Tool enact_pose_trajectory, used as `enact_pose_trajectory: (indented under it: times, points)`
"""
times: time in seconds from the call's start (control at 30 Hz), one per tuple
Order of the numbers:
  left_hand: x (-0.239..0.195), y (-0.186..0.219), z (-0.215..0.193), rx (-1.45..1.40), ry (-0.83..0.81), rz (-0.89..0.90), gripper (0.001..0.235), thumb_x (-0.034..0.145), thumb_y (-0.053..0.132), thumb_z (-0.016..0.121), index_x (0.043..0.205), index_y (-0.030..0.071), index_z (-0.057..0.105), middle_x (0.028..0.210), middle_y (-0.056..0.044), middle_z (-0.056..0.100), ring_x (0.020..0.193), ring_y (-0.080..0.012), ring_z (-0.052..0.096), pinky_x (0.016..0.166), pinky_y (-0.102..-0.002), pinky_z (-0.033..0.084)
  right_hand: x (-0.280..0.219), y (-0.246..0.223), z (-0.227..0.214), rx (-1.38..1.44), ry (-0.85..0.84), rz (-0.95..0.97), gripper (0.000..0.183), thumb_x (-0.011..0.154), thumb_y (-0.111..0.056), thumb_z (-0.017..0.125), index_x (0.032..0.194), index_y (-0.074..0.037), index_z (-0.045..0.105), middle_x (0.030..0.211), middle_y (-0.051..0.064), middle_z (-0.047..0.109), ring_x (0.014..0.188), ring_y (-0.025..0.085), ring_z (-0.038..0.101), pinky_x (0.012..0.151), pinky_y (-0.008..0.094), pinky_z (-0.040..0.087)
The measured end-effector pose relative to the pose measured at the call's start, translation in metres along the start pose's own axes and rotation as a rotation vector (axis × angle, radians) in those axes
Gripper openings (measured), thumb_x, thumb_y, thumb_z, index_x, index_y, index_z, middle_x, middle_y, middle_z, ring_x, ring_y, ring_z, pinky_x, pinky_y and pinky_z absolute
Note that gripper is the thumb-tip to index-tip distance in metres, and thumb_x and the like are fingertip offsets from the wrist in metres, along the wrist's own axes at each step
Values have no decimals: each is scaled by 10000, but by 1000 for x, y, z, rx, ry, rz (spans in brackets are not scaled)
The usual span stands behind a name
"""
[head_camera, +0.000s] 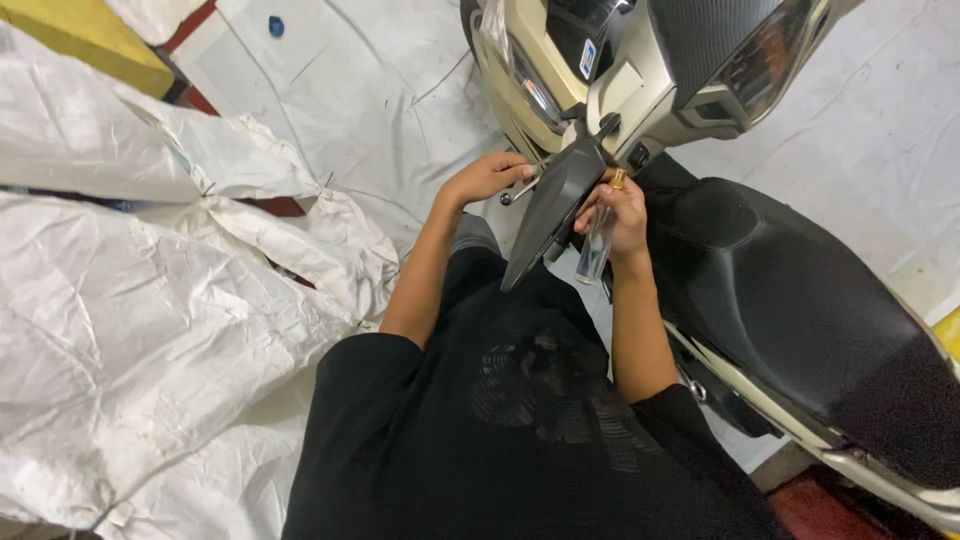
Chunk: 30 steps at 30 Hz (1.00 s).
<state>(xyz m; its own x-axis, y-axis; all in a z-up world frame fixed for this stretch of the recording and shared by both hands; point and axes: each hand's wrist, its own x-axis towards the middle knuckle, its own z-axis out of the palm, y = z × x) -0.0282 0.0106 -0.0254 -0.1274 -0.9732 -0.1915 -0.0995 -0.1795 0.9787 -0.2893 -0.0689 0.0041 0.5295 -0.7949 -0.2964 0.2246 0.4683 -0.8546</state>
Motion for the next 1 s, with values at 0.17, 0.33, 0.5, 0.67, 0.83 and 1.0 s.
enact_pose_trajectory:
  times: [0.17, 0.33, 0.5, 0.67, 0.83, 1.0]
  points:
    - [24, -22, -2, 24, 55, 80, 295, 1063, 343, 583, 900, 134, 713, 666, -79, 619, 691, -203, 573, 706, -364, 488, 2, 6, 0, -8, 58, -17, 282, 942, -205, 643, 1122, -11, 547, 709, 250, 660, 489, 327, 698, 395, 389, 582]
    - [1, -29, -5, 39, -78, -10, 294, 1058, 366, 580, 907, 146, 704, 696, -88, 614, 756, -236, 585, 806, -393, 503, -4, -4, 26, -184, 175, -7, 159, 876, -102, 613, 997, 0, 604, 585, 204, 608, 460, 304, 679, 383, 362, 564]
    - [15, -37, -7, 115, -65, 12, 316, 1065, 401, 567, 913, 165, 711, 719, -106, 650, 762, -301, 639, 790, -427, 513, -15, -1, 42, -318, 262, -109, 141, 901, -137, 647, 1013, -54, 671, 705, 130, 633, 566, 215, 676, 474, 335, 558]
    - [29, -39, -14, 137, -78, 61, 293, 1078, 408, 554, 927, 199, 692, 735, -55, 654, 773, -243, 657, 781, -395, 512, -22, -11, 54, -485, 287, -173, 97, 967, -201, 679, 980, -106, 699, 757, 27, 647, 697, 115, 636, 611, 280, 524]
    - [7, -48, -15, 167, -97, 38, 363, 1073, 422, 549, 895, 120, 641, 754, -177, 648, 775, -402, 648, 765, -469, 499, -24, -20, 83, -635, 368, -216, 161, 966, -287, 737, 929, -132, 712, 788, 35, 679, 806, 119, 615, 742, 294, 488]
    - [27, -22, -30, 281, -78, 77, 366, 1070, 459, 498, 891, 171, 636, 777, -139, 679, 821, -439, 666, 742, -503, 497, -25, -16, 84, -692, 407, -246, 124, 941, -225, 774, 944, -144, 680, 839, 29, 676, 869, 144, 600, 798, 307, 474]
